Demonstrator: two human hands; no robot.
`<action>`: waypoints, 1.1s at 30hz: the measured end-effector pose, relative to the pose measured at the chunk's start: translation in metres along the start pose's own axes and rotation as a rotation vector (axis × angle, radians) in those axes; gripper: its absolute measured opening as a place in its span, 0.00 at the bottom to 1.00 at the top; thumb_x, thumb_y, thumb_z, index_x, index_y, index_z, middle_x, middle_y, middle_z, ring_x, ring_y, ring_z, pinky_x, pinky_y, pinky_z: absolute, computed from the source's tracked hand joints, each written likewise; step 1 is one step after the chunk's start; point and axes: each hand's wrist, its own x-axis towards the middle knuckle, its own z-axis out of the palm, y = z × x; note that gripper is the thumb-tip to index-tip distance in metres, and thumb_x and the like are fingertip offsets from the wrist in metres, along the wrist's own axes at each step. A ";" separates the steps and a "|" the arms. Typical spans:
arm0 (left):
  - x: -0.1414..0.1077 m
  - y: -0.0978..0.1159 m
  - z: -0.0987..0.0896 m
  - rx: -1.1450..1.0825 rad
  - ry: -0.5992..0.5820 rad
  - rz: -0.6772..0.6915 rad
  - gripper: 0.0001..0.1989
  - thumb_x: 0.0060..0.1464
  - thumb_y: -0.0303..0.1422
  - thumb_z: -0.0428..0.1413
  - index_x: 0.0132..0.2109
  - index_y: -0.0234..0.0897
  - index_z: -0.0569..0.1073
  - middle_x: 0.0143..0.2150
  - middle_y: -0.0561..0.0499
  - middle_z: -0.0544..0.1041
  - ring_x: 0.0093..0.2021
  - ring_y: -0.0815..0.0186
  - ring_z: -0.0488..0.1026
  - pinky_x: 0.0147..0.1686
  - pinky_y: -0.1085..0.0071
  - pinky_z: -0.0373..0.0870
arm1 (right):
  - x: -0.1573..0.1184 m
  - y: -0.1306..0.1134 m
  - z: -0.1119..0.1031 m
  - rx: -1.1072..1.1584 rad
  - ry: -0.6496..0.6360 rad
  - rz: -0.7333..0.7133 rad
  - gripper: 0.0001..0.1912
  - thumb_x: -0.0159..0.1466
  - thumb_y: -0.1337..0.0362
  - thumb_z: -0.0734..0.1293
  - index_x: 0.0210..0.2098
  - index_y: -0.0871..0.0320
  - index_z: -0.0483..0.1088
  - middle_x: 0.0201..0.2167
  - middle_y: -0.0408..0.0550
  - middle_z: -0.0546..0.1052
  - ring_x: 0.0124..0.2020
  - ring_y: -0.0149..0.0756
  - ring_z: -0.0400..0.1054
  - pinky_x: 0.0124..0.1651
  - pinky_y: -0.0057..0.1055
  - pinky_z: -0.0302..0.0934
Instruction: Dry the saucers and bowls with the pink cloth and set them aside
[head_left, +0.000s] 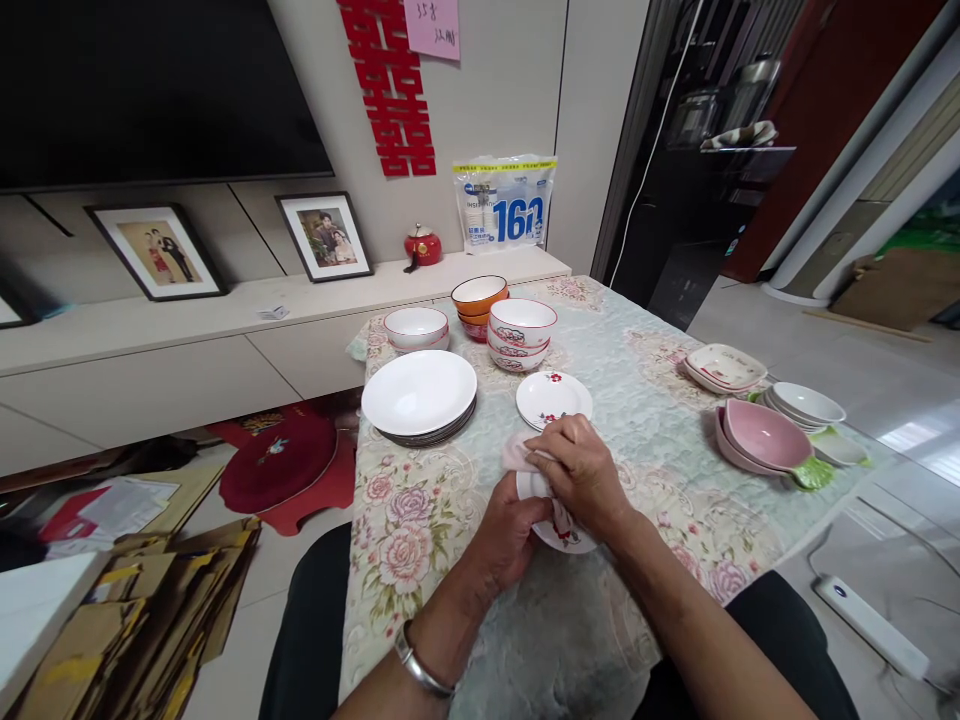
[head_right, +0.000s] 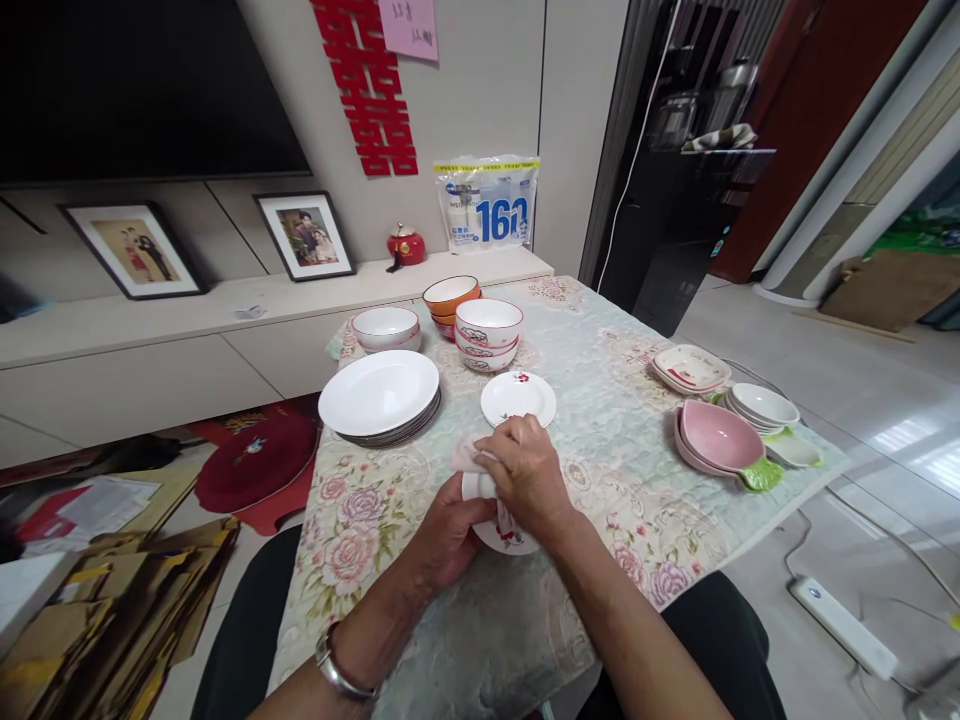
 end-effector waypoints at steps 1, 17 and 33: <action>0.000 -0.001 -0.001 0.018 -0.003 -0.008 0.12 0.35 0.20 0.57 0.32 0.31 0.75 0.24 0.51 0.77 0.25 0.66 0.71 0.29 0.70 0.67 | 0.000 -0.002 0.000 0.017 -0.040 -0.030 0.07 0.66 0.66 0.66 0.39 0.55 0.78 0.34 0.49 0.73 0.40 0.41 0.64 0.43 0.38 0.61; 0.000 0.000 -0.003 0.030 0.039 -0.032 0.12 0.33 0.20 0.56 0.31 0.32 0.74 0.23 0.52 0.75 0.24 0.66 0.70 0.27 0.71 0.65 | 0.000 -0.001 0.000 -0.001 -0.054 -0.010 0.09 0.66 0.67 0.65 0.41 0.56 0.78 0.35 0.50 0.73 0.41 0.42 0.65 0.46 0.40 0.62; 0.001 0.007 -0.004 -0.070 0.011 0.042 0.33 0.38 0.24 0.62 0.56 0.36 0.71 0.47 0.44 0.80 0.47 0.54 0.75 0.47 0.63 0.69 | -0.002 0.034 -0.010 -0.101 0.158 0.465 0.09 0.63 0.58 0.67 0.34 0.57 0.73 0.33 0.49 0.76 0.37 0.43 0.68 0.41 0.37 0.61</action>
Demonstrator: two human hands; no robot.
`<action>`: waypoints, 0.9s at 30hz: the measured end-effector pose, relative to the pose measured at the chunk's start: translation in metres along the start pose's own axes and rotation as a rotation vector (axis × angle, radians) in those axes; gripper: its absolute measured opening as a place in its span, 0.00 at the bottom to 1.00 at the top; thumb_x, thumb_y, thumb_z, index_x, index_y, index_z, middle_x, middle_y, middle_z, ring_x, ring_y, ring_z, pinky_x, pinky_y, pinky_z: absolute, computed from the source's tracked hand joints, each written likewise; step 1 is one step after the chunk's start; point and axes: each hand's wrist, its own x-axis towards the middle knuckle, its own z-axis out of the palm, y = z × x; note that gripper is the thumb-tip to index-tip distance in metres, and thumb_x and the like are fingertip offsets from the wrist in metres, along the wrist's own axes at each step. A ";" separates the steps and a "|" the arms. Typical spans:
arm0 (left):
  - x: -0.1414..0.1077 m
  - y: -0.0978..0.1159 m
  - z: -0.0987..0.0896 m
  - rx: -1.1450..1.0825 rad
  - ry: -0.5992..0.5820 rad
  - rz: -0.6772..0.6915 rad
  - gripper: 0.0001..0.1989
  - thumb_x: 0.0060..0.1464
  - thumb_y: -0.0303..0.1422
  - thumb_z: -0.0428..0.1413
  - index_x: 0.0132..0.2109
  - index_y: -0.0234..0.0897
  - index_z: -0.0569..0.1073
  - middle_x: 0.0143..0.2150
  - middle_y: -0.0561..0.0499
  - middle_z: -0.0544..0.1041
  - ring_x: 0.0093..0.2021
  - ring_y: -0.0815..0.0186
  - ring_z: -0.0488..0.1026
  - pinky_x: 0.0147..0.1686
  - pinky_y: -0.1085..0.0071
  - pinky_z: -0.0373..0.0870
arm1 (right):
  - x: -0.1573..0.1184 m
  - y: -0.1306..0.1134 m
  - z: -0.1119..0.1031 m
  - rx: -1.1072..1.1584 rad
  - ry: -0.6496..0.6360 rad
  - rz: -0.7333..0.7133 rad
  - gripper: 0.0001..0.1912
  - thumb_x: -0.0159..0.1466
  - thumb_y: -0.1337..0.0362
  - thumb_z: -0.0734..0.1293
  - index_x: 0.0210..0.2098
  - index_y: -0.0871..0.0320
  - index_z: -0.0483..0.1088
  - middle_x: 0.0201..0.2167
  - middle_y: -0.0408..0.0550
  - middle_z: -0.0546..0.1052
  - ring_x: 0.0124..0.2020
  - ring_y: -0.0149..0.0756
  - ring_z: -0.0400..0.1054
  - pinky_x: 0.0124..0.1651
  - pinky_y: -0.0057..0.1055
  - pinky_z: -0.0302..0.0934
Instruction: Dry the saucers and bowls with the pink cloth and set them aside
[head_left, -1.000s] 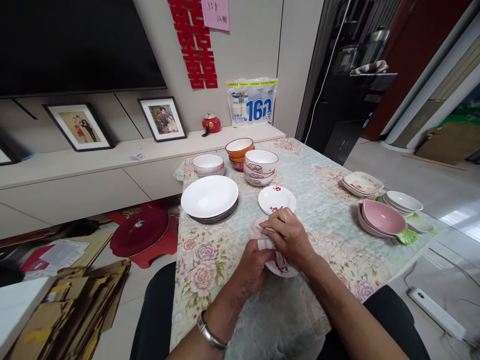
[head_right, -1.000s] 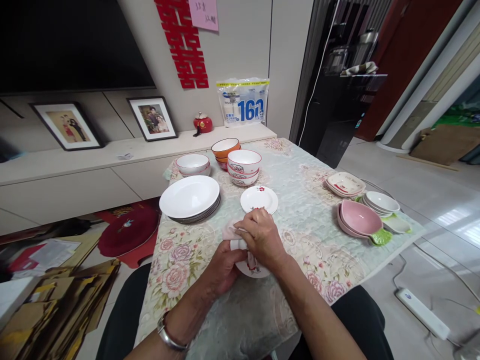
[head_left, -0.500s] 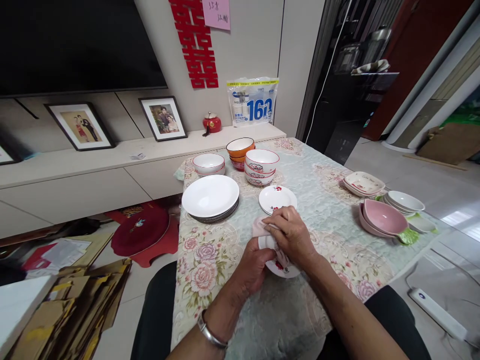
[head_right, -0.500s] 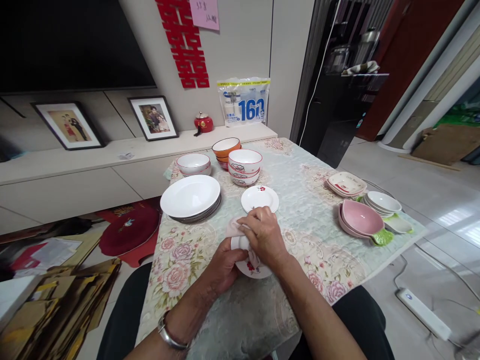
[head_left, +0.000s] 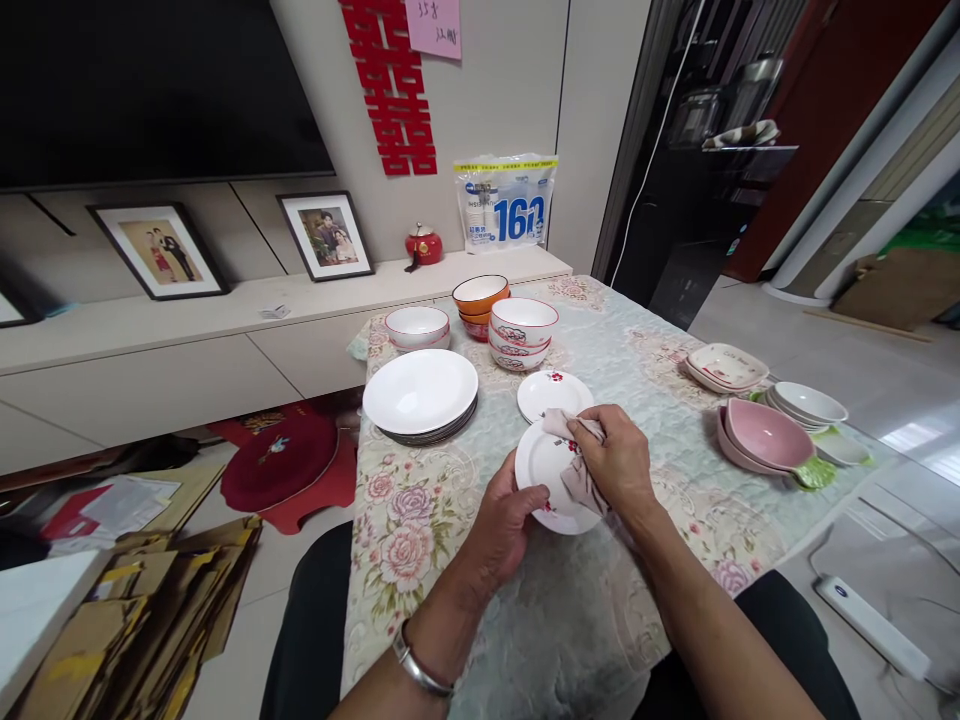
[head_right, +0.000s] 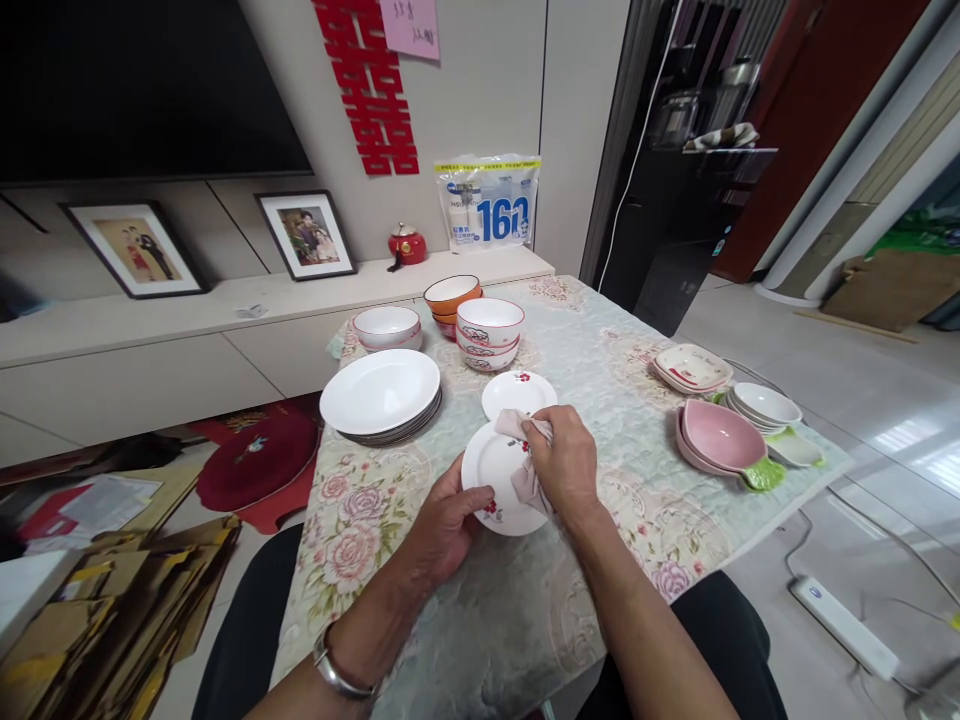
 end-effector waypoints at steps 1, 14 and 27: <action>0.000 0.000 0.001 -0.002 0.010 -0.010 0.33 0.39 0.24 0.61 0.56 0.36 0.71 0.46 0.45 0.80 0.46 0.55 0.75 0.46 0.64 0.69 | -0.001 -0.002 0.000 -0.037 0.031 -0.077 0.07 0.63 0.59 0.67 0.34 0.56 0.73 0.34 0.50 0.75 0.39 0.44 0.67 0.42 0.37 0.61; -0.001 -0.004 0.004 0.056 0.020 -0.006 0.30 0.41 0.22 0.57 0.55 0.37 0.70 0.40 0.49 0.79 0.36 0.63 0.74 0.37 0.69 0.69 | -0.006 -0.012 0.001 -0.156 -0.160 -0.253 0.02 0.63 0.66 0.66 0.35 0.56 0.72 0.33 0.50 0.75 0.39 0.43 0.66 0.40 0.37 0.56; -0.002 -0.004 0.004 0.095 -0.040 -0.002 0.27 0.40 0.22 0.56 0.51 0.36 0.72 0.39 0.49 0.79 0.36 0.62 0.73 0.35 0.70 0.68 | -0.011 -0.020 0.003 -0.217 -0.094 -0.323 0.04 0.65 0.67 0.63 0.34 0.57 0.69 0.32 0.52 0.74 0.37 0.43 0.65 0.39 0.37 0.57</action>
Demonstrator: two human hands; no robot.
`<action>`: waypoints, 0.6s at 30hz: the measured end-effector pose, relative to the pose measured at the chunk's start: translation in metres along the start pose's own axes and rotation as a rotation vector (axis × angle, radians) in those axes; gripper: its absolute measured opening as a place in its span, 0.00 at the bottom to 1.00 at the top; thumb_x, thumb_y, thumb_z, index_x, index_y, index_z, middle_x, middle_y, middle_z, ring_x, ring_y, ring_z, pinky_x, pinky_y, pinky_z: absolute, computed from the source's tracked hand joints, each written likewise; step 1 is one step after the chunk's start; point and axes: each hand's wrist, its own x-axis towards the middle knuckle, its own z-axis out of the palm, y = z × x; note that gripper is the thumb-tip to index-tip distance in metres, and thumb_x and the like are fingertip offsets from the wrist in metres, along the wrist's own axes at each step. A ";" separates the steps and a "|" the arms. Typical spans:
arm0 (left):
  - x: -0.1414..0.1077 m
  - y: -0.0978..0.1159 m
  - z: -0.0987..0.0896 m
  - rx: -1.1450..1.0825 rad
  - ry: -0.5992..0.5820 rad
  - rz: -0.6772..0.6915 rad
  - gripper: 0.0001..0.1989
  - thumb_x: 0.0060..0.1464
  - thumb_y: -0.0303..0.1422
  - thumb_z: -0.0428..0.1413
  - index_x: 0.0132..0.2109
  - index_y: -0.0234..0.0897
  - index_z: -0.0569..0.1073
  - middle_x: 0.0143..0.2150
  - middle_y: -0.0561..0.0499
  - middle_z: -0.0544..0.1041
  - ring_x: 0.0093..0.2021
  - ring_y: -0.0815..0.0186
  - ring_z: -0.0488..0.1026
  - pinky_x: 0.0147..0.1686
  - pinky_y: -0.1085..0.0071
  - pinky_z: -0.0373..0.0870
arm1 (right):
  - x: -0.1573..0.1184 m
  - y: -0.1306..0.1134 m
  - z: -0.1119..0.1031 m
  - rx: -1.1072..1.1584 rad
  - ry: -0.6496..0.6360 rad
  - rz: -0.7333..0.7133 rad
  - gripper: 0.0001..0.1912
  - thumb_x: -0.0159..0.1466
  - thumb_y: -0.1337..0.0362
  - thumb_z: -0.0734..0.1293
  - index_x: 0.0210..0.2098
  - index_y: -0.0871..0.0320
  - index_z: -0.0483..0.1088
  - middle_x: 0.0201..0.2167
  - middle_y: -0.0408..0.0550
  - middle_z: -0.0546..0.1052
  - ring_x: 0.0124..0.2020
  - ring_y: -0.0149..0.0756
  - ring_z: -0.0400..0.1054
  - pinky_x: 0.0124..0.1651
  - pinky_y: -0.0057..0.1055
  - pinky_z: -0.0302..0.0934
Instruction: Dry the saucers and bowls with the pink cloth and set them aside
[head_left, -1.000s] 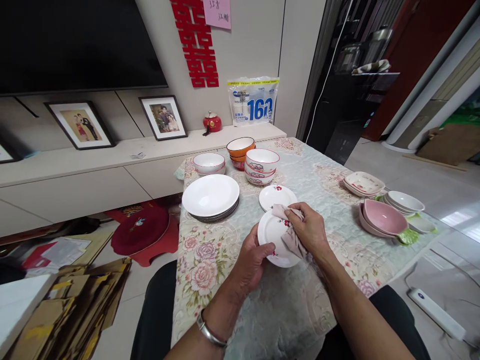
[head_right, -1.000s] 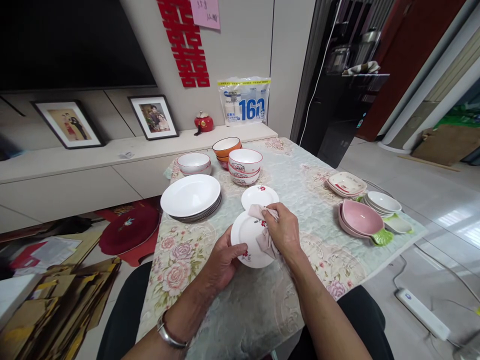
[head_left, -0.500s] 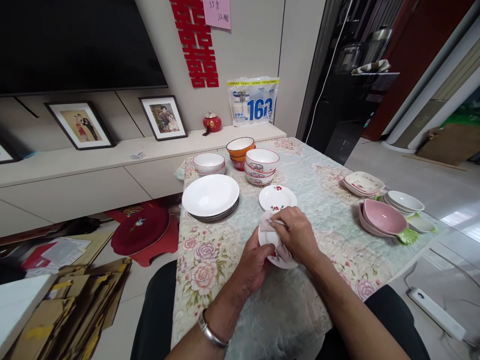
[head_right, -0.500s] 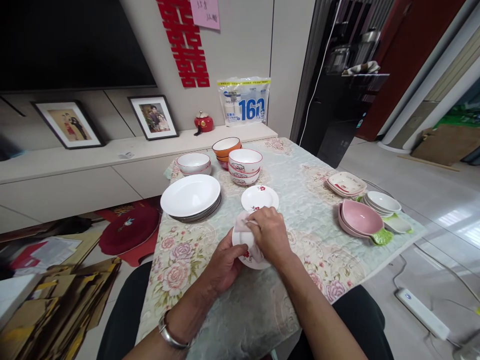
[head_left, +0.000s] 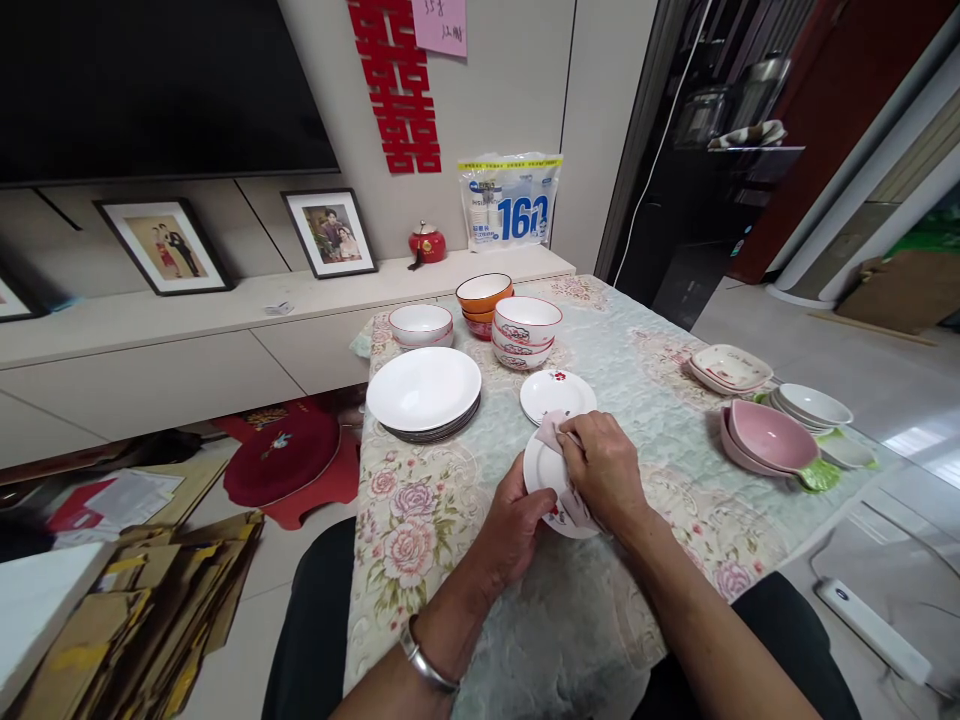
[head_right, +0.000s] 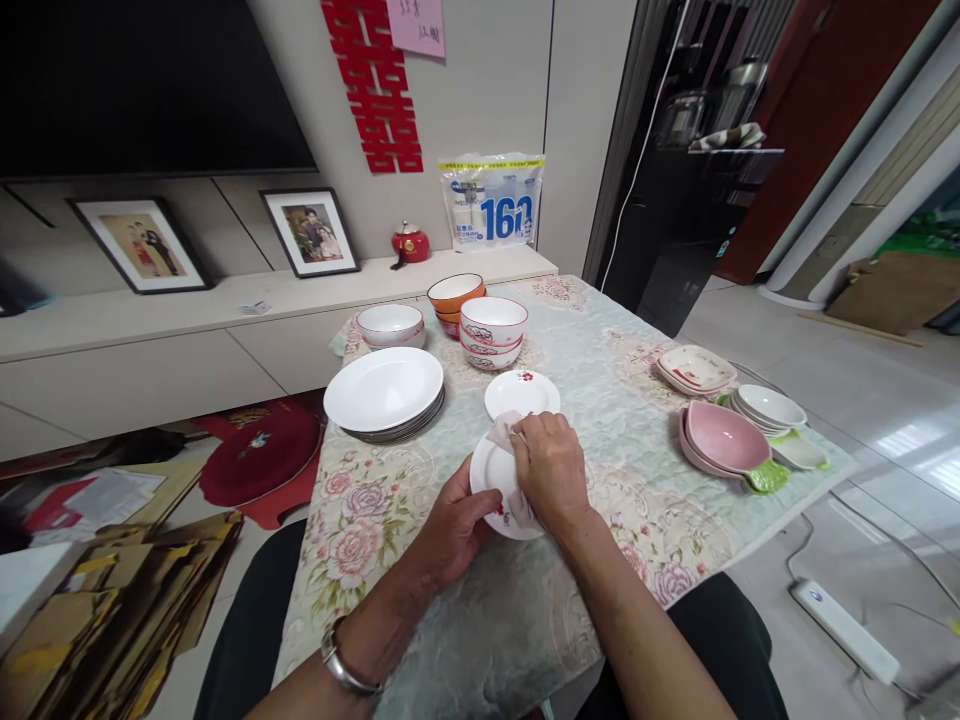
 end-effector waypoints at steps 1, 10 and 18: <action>0.000 -0.001 0.000 -0.004 0.002 -0.007 0.25 0.39 0.22 0.56 0.49 0.36 0.73 0.36 0.50 0.78 0.35 0.63 0.73 0.35 0.70 0.67 | 0.000 -0.001 -0.001 0.069 -0.006 -0.039 0.05 0.65 0.68 0.63 0.34 0.57 0.69 0.32 0.51 0.74 0.37 0.43 0.65 0.40 0.37 0.58; 0.001 -0.004 -0.003 0.012 0.015 -0.022 0.21 0.37 0.21 0.56 0.43 0.36 0.74 0.31 0.53 0.75 0.31 0.66 0.70 0.33 0.71 0.64 | 0.005 0.003 -0.006 0.365 -0.047 -0.104 0.03 0.63 0.65 0.67 0.35 0.54 0.75 0.40 0.51 0.76 0.47 0.44 0.67 0.49 0.42 0.61; -0.001 0.001 -0.005 0.013 -0.022 0.041 0.31 0.41 0.27 0.63 0.56 0.35 0.70 0.46 0.45 0.79 0.43 0.58 0.74 0.44 0.65 0.69 | 0.007 0.019 -0.004 0.472 -0.063 0.418 0.10 0.60 0.57 0.66 0.32 0.56 0.73 0.29 0.44 0.78 0.30 0.38 0.69 0.37 0.33 0.61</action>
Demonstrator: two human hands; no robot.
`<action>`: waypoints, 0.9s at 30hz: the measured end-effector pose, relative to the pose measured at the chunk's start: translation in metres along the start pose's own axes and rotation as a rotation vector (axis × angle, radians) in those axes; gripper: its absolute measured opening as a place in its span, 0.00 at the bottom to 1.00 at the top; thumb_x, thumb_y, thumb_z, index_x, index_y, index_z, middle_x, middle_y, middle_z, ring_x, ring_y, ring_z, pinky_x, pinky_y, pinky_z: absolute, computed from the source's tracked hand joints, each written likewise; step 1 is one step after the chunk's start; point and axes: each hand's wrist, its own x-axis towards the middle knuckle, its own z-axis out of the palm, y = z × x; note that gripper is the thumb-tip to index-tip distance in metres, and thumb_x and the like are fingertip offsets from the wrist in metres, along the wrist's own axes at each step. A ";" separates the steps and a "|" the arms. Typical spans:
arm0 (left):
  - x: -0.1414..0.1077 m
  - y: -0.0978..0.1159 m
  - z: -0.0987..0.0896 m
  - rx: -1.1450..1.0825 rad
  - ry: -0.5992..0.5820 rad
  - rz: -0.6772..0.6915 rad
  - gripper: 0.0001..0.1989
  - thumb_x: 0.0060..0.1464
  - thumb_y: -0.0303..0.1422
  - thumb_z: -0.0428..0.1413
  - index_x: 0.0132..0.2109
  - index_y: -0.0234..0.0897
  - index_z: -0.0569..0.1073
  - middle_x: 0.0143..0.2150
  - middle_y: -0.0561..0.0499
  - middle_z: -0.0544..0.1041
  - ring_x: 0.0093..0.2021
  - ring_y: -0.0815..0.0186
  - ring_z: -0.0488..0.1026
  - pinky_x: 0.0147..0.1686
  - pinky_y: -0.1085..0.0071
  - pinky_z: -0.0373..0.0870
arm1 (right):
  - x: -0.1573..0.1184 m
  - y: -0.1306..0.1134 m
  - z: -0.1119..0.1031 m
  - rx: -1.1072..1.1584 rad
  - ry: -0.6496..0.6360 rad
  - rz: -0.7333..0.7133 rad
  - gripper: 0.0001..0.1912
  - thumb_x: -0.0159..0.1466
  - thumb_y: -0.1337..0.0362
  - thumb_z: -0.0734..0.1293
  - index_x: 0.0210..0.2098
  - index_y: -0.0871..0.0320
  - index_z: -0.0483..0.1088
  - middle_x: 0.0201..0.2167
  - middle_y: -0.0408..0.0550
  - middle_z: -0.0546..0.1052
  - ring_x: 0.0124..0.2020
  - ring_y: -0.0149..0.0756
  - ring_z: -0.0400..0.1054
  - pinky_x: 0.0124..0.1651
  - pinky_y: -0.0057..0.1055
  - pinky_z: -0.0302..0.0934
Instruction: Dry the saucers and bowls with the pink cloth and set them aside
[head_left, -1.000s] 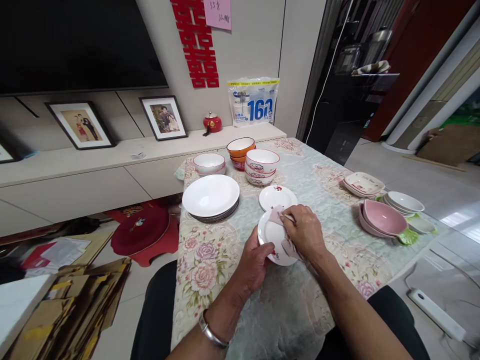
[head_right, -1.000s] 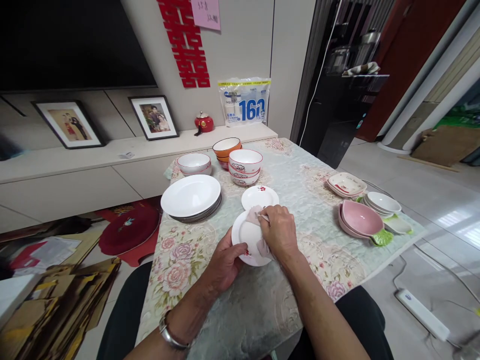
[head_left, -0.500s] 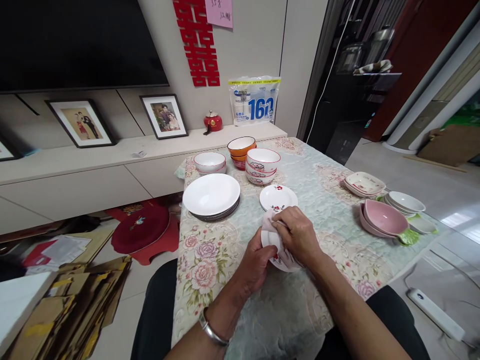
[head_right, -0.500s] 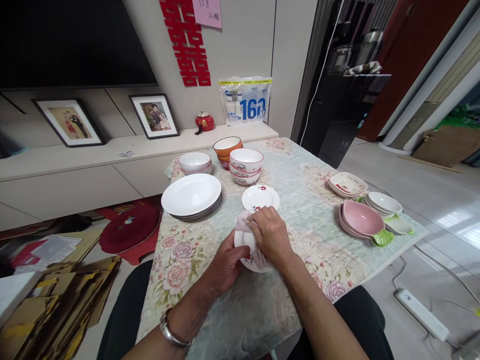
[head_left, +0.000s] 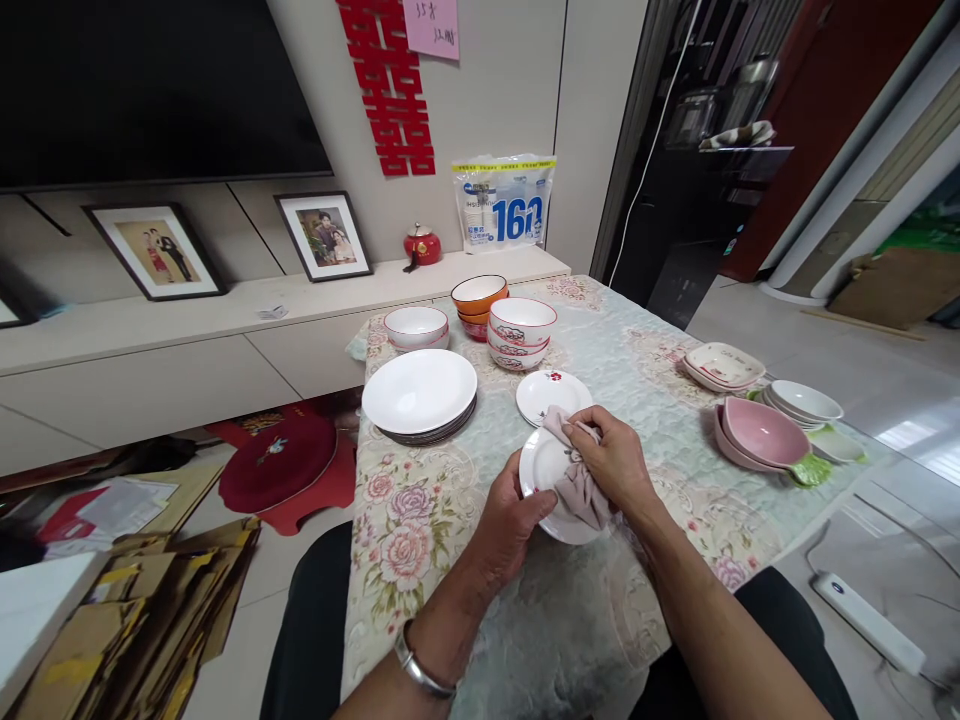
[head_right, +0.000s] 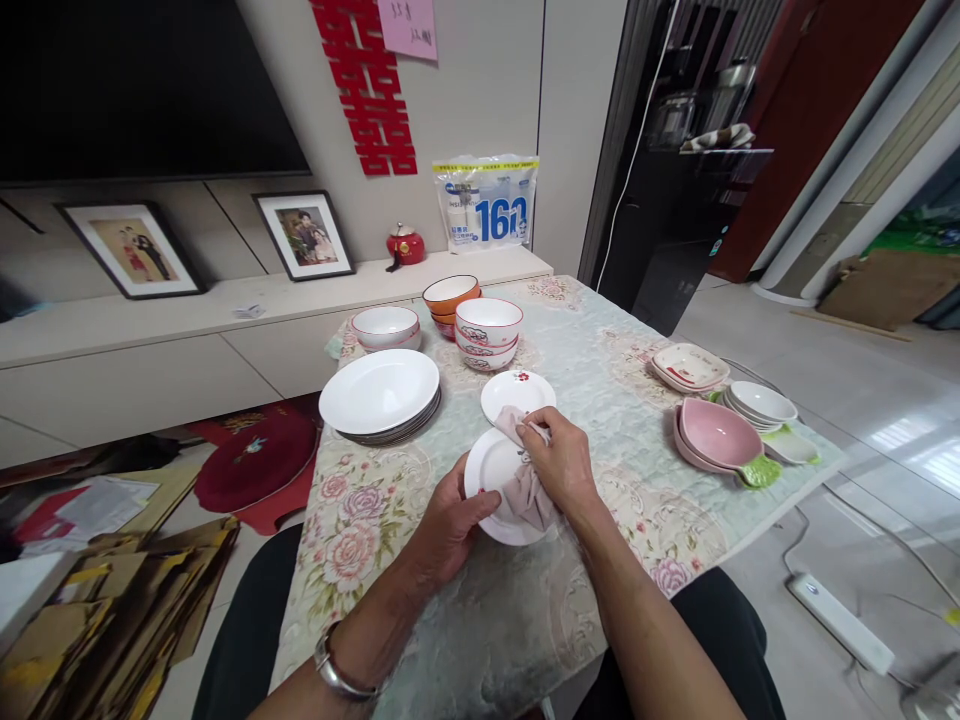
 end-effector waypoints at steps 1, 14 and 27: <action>0.000 0.000 -0.001 0.001 -0.008 0.020 0.33 0.42 0.28 0.64 0.57 0.35 0.69 0.47 0.44 0.79 0.44 0.57 0.74 0.45 0.64 0.69 | 0.000 0.000 0.000 -0.004 0.029 0.018 0.10 0.59 0.56 0.66 0.32 0.56 0.74 0.30 0.45 0.79 0.31 0.38 0.69 0.37 0.33 0.60; 0.001 -0.013 -0.009 0.163 0.013 -0.005 0.14 0.44 0.24 0.56 0.41 0.35 0.75 0.32 0.53 0.75 0.32 0.67 0.68 0.34 0.71 0.65 | -0.015 -0.018 0.013 -0.104 -0.057 -0.509 0.08 0.65 0.66 0.65 0.37 0.54 0.78 0.34 0.49 0.73 0.41 0.41 0.66 0.45 0.38 0.62; 0.003 -0.001 -0.008 0.038 0.111 0.025 0.24 0.47 0.29 0.60 0.53 0.35 0.73 0.41 0.47 0.81 0.38 0.61 0.74 0.38 0.69 0.68 | 0.004 0.013 -0.003 0.067 -0.134 -0.025 0.13 0.63 0.55 0.64 0.37 0.55 0.78 0.35 0.47 0.79 0.37 0.40 0.71 0.40 0.34 0.62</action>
